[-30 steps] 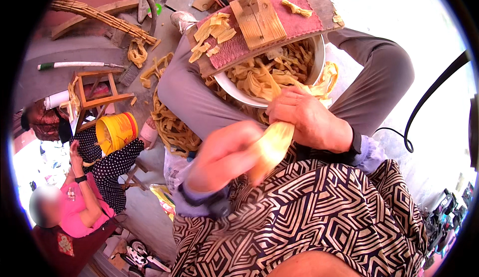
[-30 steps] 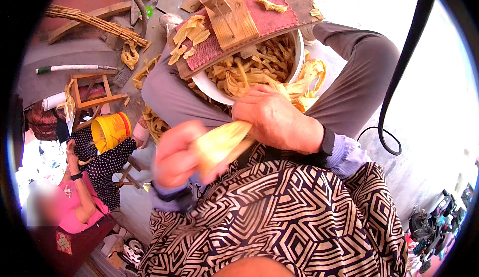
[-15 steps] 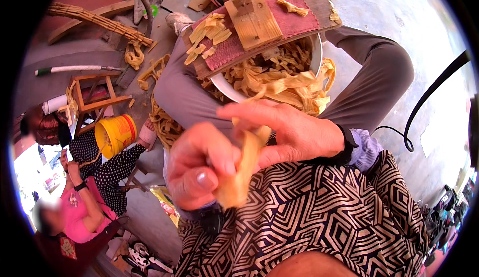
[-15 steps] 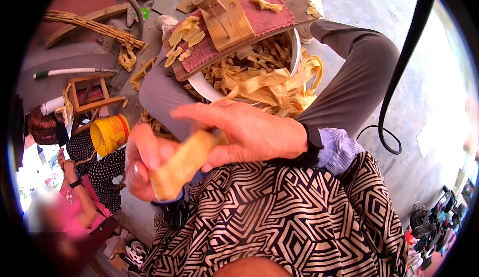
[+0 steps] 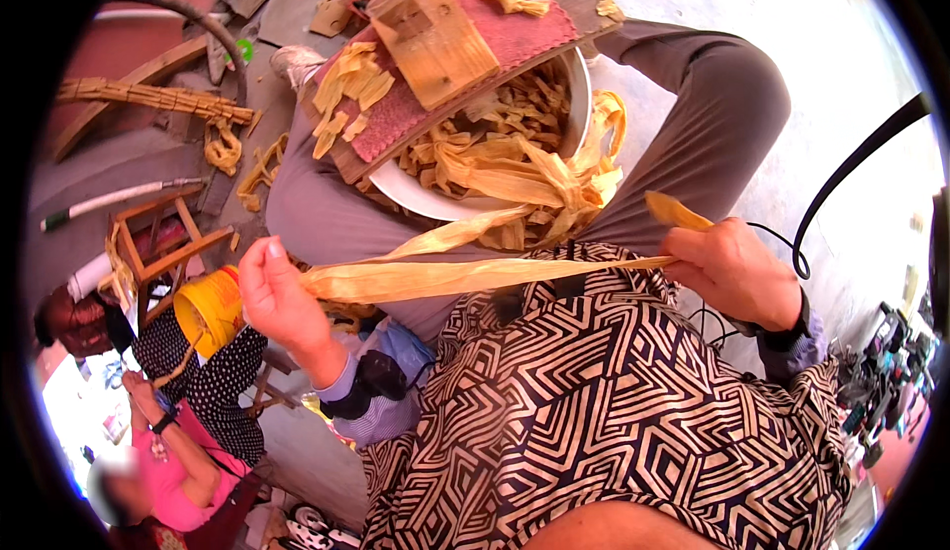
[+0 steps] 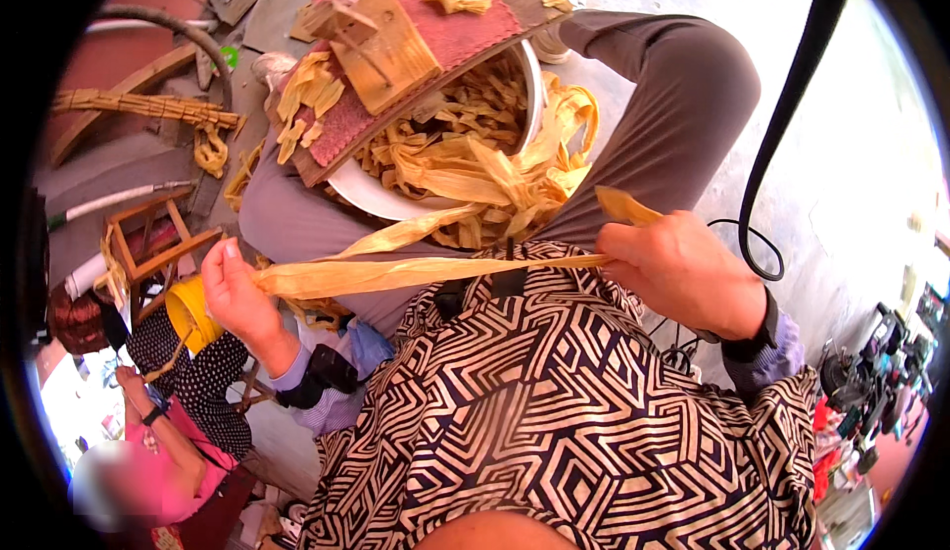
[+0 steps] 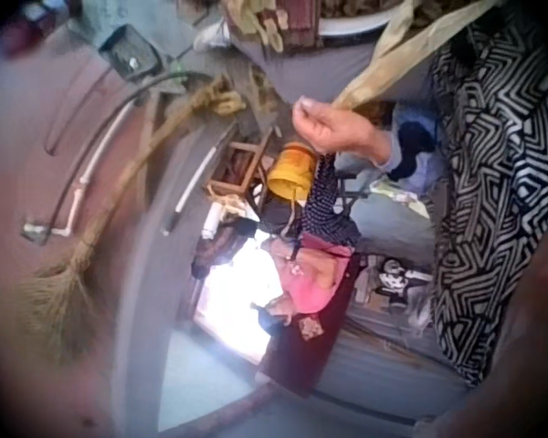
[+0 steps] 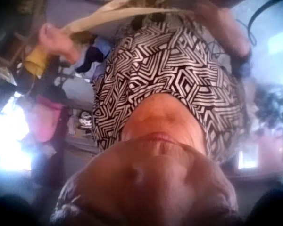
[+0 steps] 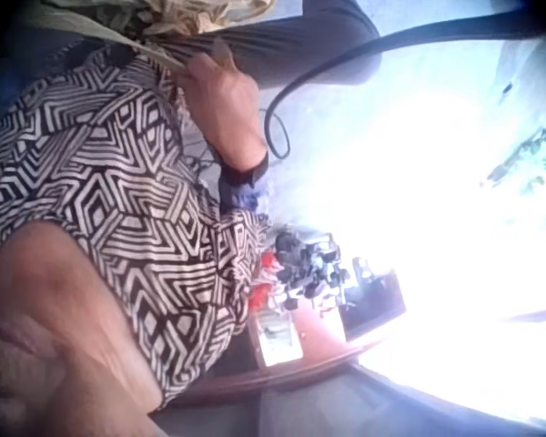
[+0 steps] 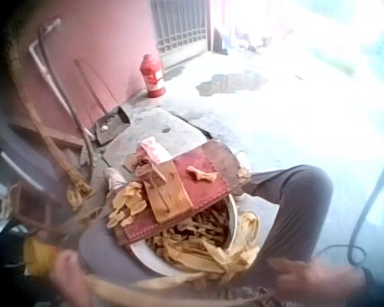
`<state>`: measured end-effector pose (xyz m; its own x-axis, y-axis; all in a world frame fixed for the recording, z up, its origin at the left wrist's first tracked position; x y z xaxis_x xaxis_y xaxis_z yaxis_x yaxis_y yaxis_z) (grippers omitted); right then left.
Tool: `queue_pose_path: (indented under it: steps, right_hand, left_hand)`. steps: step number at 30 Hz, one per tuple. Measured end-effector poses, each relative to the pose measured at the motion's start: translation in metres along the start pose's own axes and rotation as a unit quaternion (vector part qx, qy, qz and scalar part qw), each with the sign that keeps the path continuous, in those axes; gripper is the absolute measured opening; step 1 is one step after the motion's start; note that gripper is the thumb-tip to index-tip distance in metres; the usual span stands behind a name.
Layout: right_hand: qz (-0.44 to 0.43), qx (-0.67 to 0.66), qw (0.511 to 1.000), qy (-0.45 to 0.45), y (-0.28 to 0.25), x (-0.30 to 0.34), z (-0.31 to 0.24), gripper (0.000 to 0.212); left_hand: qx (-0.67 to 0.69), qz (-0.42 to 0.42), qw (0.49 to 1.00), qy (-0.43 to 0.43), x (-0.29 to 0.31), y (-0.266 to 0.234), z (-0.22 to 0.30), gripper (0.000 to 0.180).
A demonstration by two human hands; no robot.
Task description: The person ties yellow strips of food into small knots by hand and places them into a large bowl.
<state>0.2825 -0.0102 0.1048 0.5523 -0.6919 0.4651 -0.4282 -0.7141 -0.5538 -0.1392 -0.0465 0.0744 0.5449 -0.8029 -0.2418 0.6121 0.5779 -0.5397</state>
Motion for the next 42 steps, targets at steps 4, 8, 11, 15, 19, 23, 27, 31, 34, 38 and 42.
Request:
queue_pose_path:
  steps: [4, 8, 11, 15, 19, 23, 27, 31, 34, 38, 42]
  right_hand:
    - [0.035, 0.065, 0.991, 0.114, -0.005, 0.019, 0.008, 0.012]
    - [0.077, 0.056, 0.987, 0.126, -0.005, 0.021, 0.019, 0.012]
    - [0.099, 0.078, 0.986, 0.112, -0.004, 0.016, 0.020, 0.012]
    - [0.148, 0.000, 0.989, 0.000, 0.005, -0.011, 0.006, 0.023]
    - [0.171, 0.012, 0.970, -0.172, 0.006, -0.050, -0.026, 0.026]
    - [0.161, 0.076, 0.975, -0.135, -0.009, -0.060, -0.022, 0.021]
    - [0.108, -0.023, 0.994, -0.015, -0.007, -0.057, -0.011, 0.025]
    - [0.093, -0.218, 0.968, 0.082, 0.011, -0.069, -0.007, 0.026]
    - [-0.005, -0.426, 0.893, 0.147, 0.024, -0.085, 0.001, 0.024]
    - [-0.081, -0.625, 0.762, 0.145, 0.038, -0.097, 0.020, 0.027]
    - [0.034, -0.482, 0.864, 0.140, 0.043, -0.118, 0.028, 0.030]
  left_hand:
    - [-0.108, 0.016, 0.994, 0.007, -0.006, 0.000, -0.032, 0.013]
    - [-0.170, -0.019, 0.984, 0.058, -0.006, 0.001, -0.036, 0.016]
    - [-0.298, -0.081, 0.949, 0.066, -0.008, 0.004, -0.039, 0.018]
    - [-0.251, -0.198, 0.926, 0.199, -0.001, 0.061, 0.030, 0.024]
    - [0.182, -0.538, 0.812, 0.136, 0.034, 0.135, 0.116, 0.045]
    - [0.337, -0.644, 0.678, -0.110, 0.057, 0.166, 0.115, 0.039]
    - [0.288, -0.616, 0.729, -0.083, 0.071, 0.167, 0.091, 0.029]
    - [0.224, -0.579, 0.782, -0.049, 0.059, 0.159, 0.089, 0.020]
    - [0.225, -0.505, 0.833, -0.013, 0.060, 0.157, 0.084, 0.019]
    - [0.174, -0.403, 0.879, 0.187, 0.052, 0.153, 0.086, 0.021]
    - [0.210, -0.426, 0.862, 0.176, 0.063, 0.151, 0.076, 0.016]
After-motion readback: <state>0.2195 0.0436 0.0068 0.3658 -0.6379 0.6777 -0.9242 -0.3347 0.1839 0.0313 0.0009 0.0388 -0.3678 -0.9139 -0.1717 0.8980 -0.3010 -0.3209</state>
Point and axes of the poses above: each hand's wrist, its own x-axis away from the middle knuckle, its own y-axis out of the palm, z = x × y, the point moved 2 cm from there along -x, towards the middle knuckle, and after that the axes turned 5 degrees about y, right-handed, at the moved point
